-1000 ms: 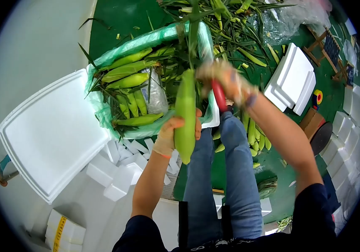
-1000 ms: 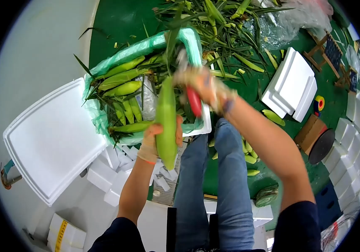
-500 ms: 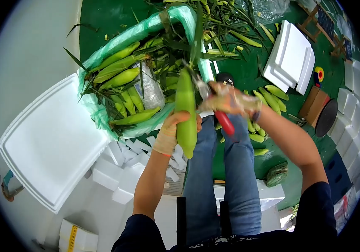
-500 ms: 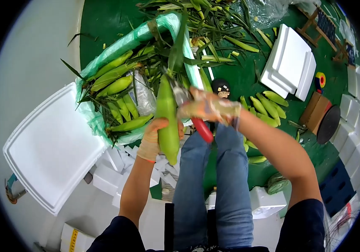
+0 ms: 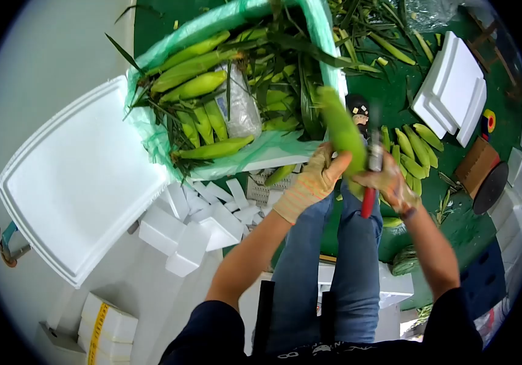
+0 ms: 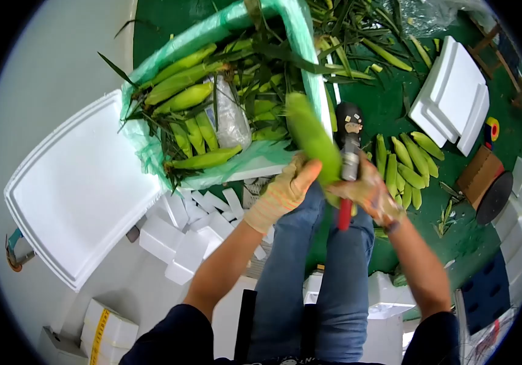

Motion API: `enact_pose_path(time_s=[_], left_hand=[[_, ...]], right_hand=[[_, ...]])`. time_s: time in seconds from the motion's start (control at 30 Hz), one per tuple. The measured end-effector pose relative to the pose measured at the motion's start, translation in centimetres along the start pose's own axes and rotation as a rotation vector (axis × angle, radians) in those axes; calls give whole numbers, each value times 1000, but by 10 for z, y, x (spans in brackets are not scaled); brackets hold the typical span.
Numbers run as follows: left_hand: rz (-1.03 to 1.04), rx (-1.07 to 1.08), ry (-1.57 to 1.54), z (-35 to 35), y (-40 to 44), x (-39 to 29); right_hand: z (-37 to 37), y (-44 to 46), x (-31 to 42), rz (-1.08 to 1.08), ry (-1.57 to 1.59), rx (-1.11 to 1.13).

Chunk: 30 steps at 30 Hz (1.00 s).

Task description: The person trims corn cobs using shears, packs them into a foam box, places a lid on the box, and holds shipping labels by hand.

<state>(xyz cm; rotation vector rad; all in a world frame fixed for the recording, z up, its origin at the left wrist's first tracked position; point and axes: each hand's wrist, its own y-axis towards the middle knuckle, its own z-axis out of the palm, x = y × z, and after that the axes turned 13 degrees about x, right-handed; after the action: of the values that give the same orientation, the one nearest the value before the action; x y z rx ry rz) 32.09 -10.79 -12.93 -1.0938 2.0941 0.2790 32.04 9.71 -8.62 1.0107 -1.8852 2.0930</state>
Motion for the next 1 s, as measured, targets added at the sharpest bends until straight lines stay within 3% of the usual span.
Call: enact_pose_path(time_s=[0.03,0.07,0.1,0.17,0.2,0.23,0.3,0.4,0.43,0.5,0.53,0.57,0.63,0.7,0.77,0.8,0.83,0.9,0.93,1.0], left_hand=[[18,103,78,-6,2,12],[42,212,158,-15,3,31],[-71,216,398,-21,-12,69],[-710,37,254,-47,-39,131],[-519,49,645,-56,-67,181],[-775,469,684,-72,-80,210],[-797,710,657,-85,-110,248],[-828,1084,751,-100,-80,249],[-819,1096,771,-110,-70,239],[-746,1014,659,-117,-60,217],[-697,815,607,-124,-62,209],[-618,750,588,-135,-65,205],[-856,478,-139,-148,-54,172],[-759,447,-11,-155,-29,139],[-581,459,322,-155,30,62],[-505,416,334,-149,47,48],[-423,367,346,-145,65,37],[-323,303,355,-139,94,17],[-272,288,380,-141,105,10],[-218,269,397,-144,122,-2]], right_hand=[[-7,-7,-25,128,62,-21],[-11,-8,-58,262,-76,-140],[-12,-8,-99,163,100,-236],[-23,0,-172,290,197,-369],[-30,7,-234,328,186,-416],[-38,14,-307,452,-20,-420],[-62,29,-587,718,-625,-254],[-39,12,-452,818,-213,-284],[-25,11,-457,822,-190,-278],[-9,-5,-465,656,-254,-425],[-7,-20,-468,576,-298,-502],[-14,-31,-467,484,-349,-582],[-17,-49,-311,361,40,-531],[-14,-70,-215,227,14,-317],[0,-71,-154,-262,-430,-326],[-14,-71,-87,-15,-145,-49],[-19,-62,-52,-60,-171,16],[-19,-21,-35,434,2,219],[-36,-40,17,-10,-141,-58],[-63,-22,15,-292,141,100]])
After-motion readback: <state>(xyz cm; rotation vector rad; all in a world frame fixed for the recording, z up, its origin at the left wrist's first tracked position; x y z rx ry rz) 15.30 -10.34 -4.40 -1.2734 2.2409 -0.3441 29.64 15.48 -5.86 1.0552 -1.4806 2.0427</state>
